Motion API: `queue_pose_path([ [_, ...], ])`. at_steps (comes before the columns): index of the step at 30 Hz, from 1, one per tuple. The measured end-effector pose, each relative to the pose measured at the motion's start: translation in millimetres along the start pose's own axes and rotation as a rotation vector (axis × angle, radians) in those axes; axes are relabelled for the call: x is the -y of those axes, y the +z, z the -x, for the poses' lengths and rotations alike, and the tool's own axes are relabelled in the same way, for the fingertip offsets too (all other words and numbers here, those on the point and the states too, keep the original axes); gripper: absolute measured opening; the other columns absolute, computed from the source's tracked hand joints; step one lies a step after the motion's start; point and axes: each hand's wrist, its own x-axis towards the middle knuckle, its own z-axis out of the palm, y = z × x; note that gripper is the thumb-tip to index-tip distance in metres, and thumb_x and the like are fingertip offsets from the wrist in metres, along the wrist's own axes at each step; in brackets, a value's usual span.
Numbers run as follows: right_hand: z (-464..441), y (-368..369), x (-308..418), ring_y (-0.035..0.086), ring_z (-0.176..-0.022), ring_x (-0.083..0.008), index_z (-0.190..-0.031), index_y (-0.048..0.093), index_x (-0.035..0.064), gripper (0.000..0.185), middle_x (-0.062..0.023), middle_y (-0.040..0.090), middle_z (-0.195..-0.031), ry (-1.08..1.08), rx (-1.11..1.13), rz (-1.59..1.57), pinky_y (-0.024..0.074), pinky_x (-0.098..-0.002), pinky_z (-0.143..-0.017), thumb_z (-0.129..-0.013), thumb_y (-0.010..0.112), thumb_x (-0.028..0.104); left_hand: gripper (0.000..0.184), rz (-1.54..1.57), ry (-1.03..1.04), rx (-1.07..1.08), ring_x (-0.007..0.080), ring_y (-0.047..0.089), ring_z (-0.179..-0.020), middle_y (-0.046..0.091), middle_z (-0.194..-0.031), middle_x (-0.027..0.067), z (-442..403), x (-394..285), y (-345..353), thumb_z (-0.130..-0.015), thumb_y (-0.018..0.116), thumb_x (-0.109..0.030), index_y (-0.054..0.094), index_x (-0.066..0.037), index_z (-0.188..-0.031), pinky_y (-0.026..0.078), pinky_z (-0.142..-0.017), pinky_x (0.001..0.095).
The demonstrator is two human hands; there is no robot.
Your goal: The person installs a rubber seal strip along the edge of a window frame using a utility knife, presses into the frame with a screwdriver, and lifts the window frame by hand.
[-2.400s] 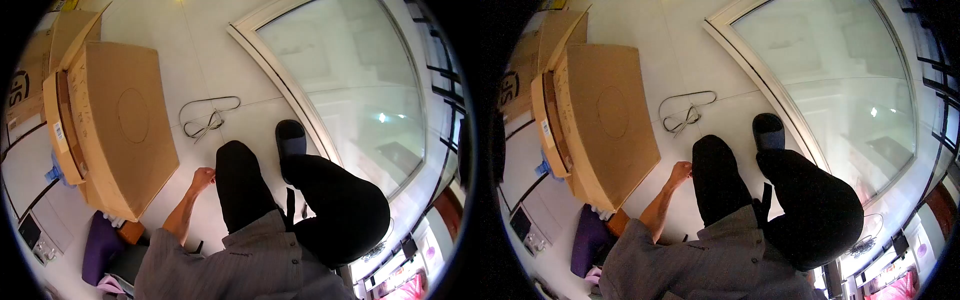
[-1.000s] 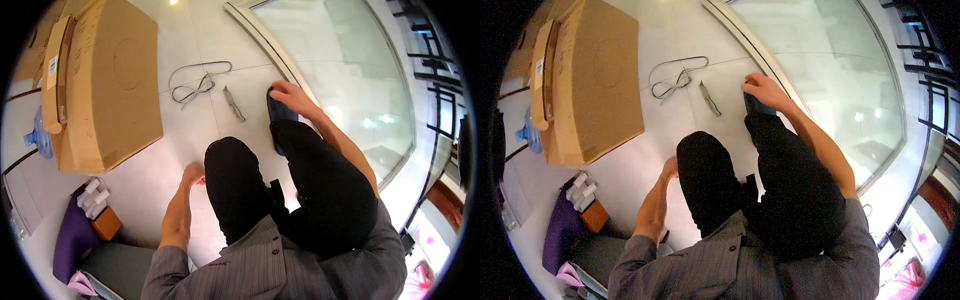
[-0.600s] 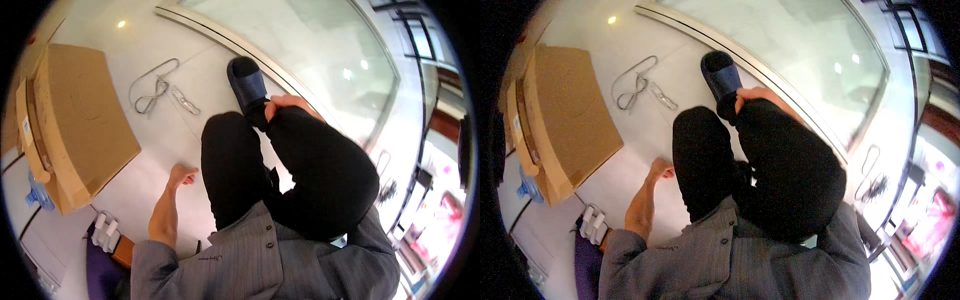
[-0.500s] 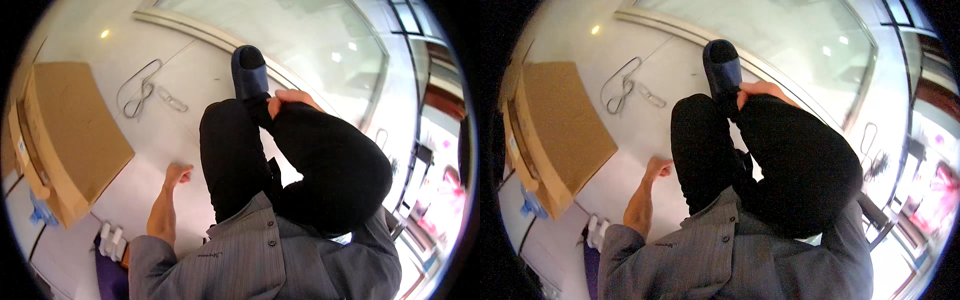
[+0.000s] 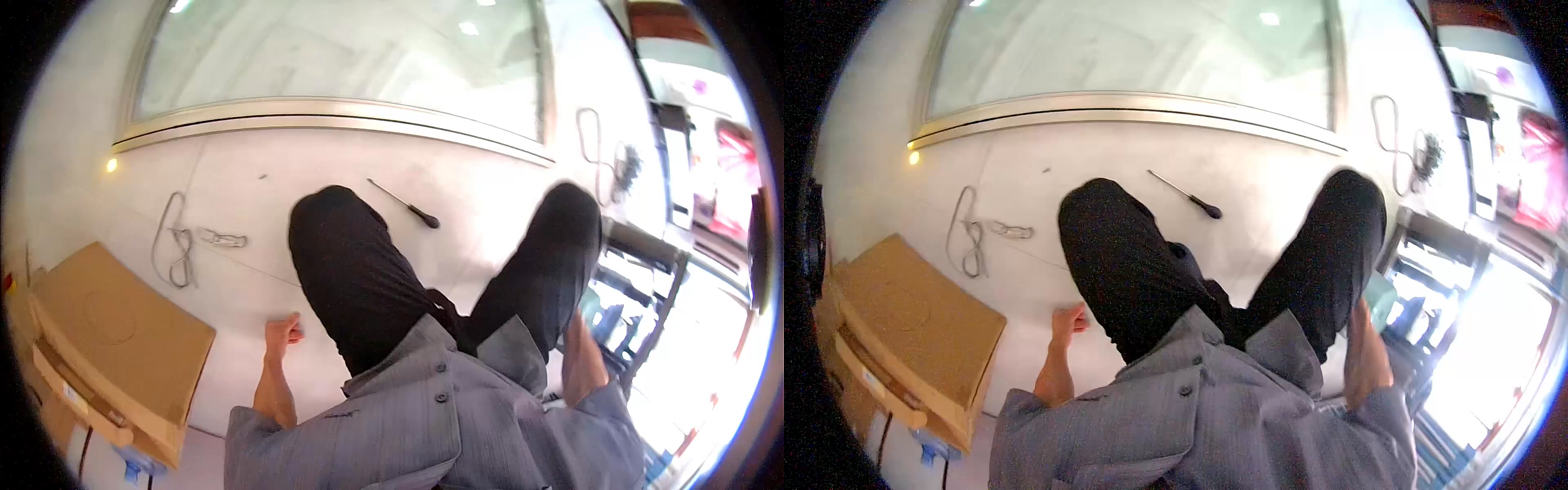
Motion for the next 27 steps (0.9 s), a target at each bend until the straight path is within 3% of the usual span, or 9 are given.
queue_pose_path([
  [7, -59, 27, -122, 0.057, -0.068, -0.0155, -0.092, 0.064, 0.0024, 0.034, -0.0051, 0.061, -0.074, 0.172, 0.057, 0.017, 0.0477, -0.0328, -0.067, -0.100, 0.048, 0.031, 0.044, -0.035, -0.091, -0.033, 0.0236, 0.069, -0.057, 0.067, -0.068, 0.0122, 1, -18, 5, -0.080, 0.080, -0.038, 0.068, 0.004, -0.073, 0.054, -0.051, 0.0330],
  [10, -111, -22, -116, 0.056, -0.067, -0.0145, -0.095, 0.065, 0.0021, 0.034, -0.0042, 0.061, -0.075, 0.005, -0.026, -0.036, 0.0475, -0.0322, -0.066, -0.100, 0.049, 0.032, 0.045, -0.451, -0.075, -0.055, 0.0207, 0.068, -0.053, 0.062, -0.055, 0.0092, -11, -24, 2, -0.078, 0.081, -0.036, 0.066, 0.002, -0.060, 0.053, -0.050, 0.0316],
  [12, -156, -68, -70, 0.056, -0.067, -0.0138, -0.097, 0.065, 0.0019, 0.035, -0.0036, 0.061, -0.075, -0.282, -0.124, -0.156, 0.0474, -0.0317, -0.065, -0.099, 0.050, 0.033, 0.043, -1.065, 0.404, -0.059, 0.0202, 0.063, -0.049, 0.063, -0.054, 0.0083, -33, -41, -12, -0.081, 0.076, -0.039, 0.068, -0.002, -0.062, 0.052, -0.055, 0.0361],
  [13, -176, -88, -29, 0.056, -0.067, -0.0135, -0.098, 0.065, 0.0018, 0.035, -0.0034, 0.061, -0.075, -0.426, -0.155, -0.199, 0.0473, -0.0315, -0.064, -0.099, 0.050, 0.033, 0.044, -0.926, 0.702, -0.213, 0.0239, 0.060, -0.049, 0.062, -0.055, 0.0111, -31, -72, -8, -0.084, 0.073, -0.041, 0.068, -0.004, -0.062, 0.049, -0.057, 0.0413],
  [14, -157, -110, 66, 0.053, -0.065, -0.0117, -0.097, 0.064, 0.0019, 0.030, -0.0017, 0.057, -0.075, -0.308, -0.154, -0.387, 0.0445, -0.0291, -0.061, -0.098, 0.051, 0.030, 0.042, -1.022, 0.591, -0.480, 0.0290, 0.060, -0.053, 0.061, -0.059, 0.0149, -27, -120, 13, -0.087, 0.072, -0.039, 0.067, -0.002, -0.067, 0.046, -0.056, 0.0438],
  [18, -168, -61, 242, 0.062, -0.086, -0.0205, -0.106, 0.064, -0.0010, 0.034, -0.0111, 0.068, -0.096, -0.754, 0.172, -0.137, 0.0517, -0.0361, -0.077, -0.097, 0.060, 0.032, 0.024, -0.742, 1.100, -0.698, 0.0328, 0.062, -0.077, 0.064, -0.085, 0.0145, -54, -249, 36, -0.083, 0.074, -0.019, 0.068, -0.003, -0.099, 0.051, -0.072, 0.0415],
  [20, -154, 23, 291, 0.063, -0.100, -0.0325, -0.112, 0.064, 0.0008, 0.044, -0.0197, 0.067, -0.108, -0.994, 0.203, 0.173, 0.0488, -0.0421, -0.092, -0.096, 0.059, 0.041, 0.036, -0.696, 1.154, -0.644, 0.0338, 0.062, -0.088, 0.063, -0.101, 0.0136, -53, -287, 53, -0.079, 0.076, -0.013, 0.066, -0.005, -0.113, 0.051, -0.078, 0.0431],
  [22, -121, 99, 317, 0.061, -0.109, -0.0371, -0.116, 0.062, 0.0009, 0.054, -0.0199, 0.063, -0.119, -0.869, 0.240, 0.330, 0.0483, -0.0480, -0.095, -0.090, 0.064, 0.048, 0.040, -0.701, 1.166, -0.743, 0.0347, 0.061, -0.093, 0.062, -0.106, 0.0135, -62, -303, 65, -0.079, 0.076, -0.012, 0.064, -0.005, -0.116, 0.051, -0.080, 0.0431],
  [27, -86, 195, 315, 0.062, -0.105, -0.0397, -0.113, 0.056, 0.0015, 0.037, -0.0215, 0.059, -0.115, -0.803, 0.028, 0.359, 0.0525, -0.0486, -0.089, -0.090, 0.063, 0.030, 0.025, -0.893, 1.190, -0.772, 0.0350, 0.060, -0.097, 0.061, -0.104, 0.0151, -88, -313, 71, -0.081, 0.070, -0.008, 0.065, -0.003, -0.106, 0.051, -0.083, 0.0441],
])
